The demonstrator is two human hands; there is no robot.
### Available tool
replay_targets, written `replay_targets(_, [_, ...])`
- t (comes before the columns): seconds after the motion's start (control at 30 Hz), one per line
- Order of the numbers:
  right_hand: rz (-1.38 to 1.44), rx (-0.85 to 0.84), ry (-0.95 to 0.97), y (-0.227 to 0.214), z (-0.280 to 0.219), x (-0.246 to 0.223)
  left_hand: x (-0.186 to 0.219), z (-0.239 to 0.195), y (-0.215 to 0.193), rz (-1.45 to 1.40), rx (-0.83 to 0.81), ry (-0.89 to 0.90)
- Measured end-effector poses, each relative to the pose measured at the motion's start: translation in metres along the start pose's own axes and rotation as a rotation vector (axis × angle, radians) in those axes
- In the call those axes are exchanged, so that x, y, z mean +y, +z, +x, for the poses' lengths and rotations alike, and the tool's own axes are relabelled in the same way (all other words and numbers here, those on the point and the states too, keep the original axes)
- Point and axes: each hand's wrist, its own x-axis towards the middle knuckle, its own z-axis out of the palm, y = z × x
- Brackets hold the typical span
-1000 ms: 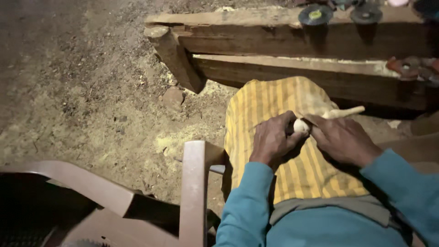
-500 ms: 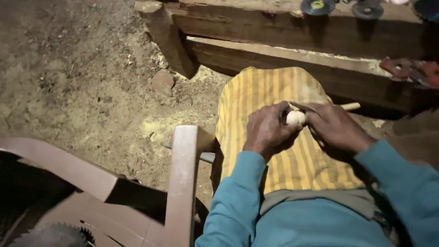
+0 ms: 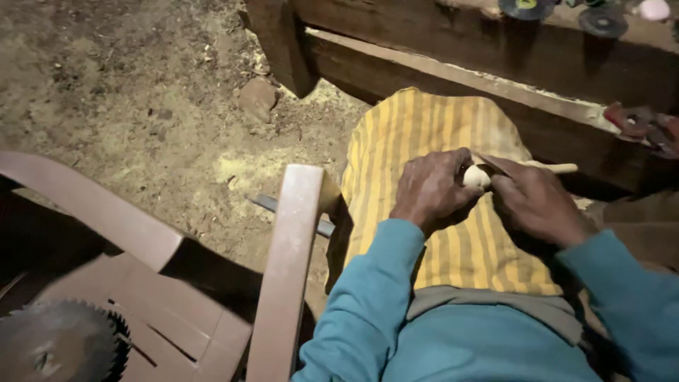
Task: The person sits and sands a turned wooden spindle using a piece of sandpaper. They hold the spindle with one hand and rub the sandpaper along its length with the other, occasionally rotating the object to smooth different sides.
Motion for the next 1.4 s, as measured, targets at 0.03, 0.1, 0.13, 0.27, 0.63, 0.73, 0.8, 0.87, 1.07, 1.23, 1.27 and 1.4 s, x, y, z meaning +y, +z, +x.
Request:
replay_targets(0.03, [-0.009, 0.008, -0.044, 0.001, 0.000, 0.002, 0.001, -0.001, 0.002, 0.005, 0.008, 0.005])
replay_targets(0.1, [-0.030, 0.034, -0.152, 0.000, 0.009, 0.004, 0.002, 0.002, 0.000, 0.025, 0.043, 0.024])
replay_targets(0.13, [-0.023, 0.049, -0.206, -0.003, 0.005, 0.006, 0.002, 0.003, -0.001, 0.036, 0.064, 0.041])
replay_targets(0.27, [0.048, 0.032, -0.163, -0.001, -0.001, 0.007, 0.002, 0.001, -0.002, 0.045, 0.033, 0.028])
replay_targets(0.63, [0.176, -0.074, 0.079, -0.004, -0.008, -0.017, 0.004, -0.010, 0.002, 0.078, 0.036, 0.071])
replay_targets(0.73, [0.115, -0.031, -0.018, -0.002, 0.006, -0.016, 0.005, -0.004, 0.000, 0.073, 0.080, 0.101])
replay_targets(0.8, [0.035, -0.013, -0.146, -0.005, -0.002, -0.007, 0.004, -0.003, 0.000, 0.075, 0.082, 0.088])
replay_targets(0.87, [0.104, -0.015, -0.155, -0.005, 0.003, 0.002, -0.001, 0.001, 0.003, 0.109, 0.105, 0.143])
replay_targets(1.07, [0.124, 0.052, -0.238, 0.010, 0.018, 0.007, -0.003, -0.001, 0.007, 0.124, 0.095, 0.150])
replay_targets(1.23, [0.186, -0.067, -0.064, 0.002, 0.017, 0.007, -0.016, 0.006, 0.003, 0.152, 0.003, 0.086])
replay_targets(1.27, [0.144, -0.067, -0.044, 0.002, 0.017, 0.006, -0.020, 0.008, 0.002, 0.147, -0.027, 0.081])
replay_targets(1.4, [0.004, 0.083, -0.416, -0.005, 0.003, 0.007, -0.024, 0.009, 0.006, 0.087, -0.015, 0.063])
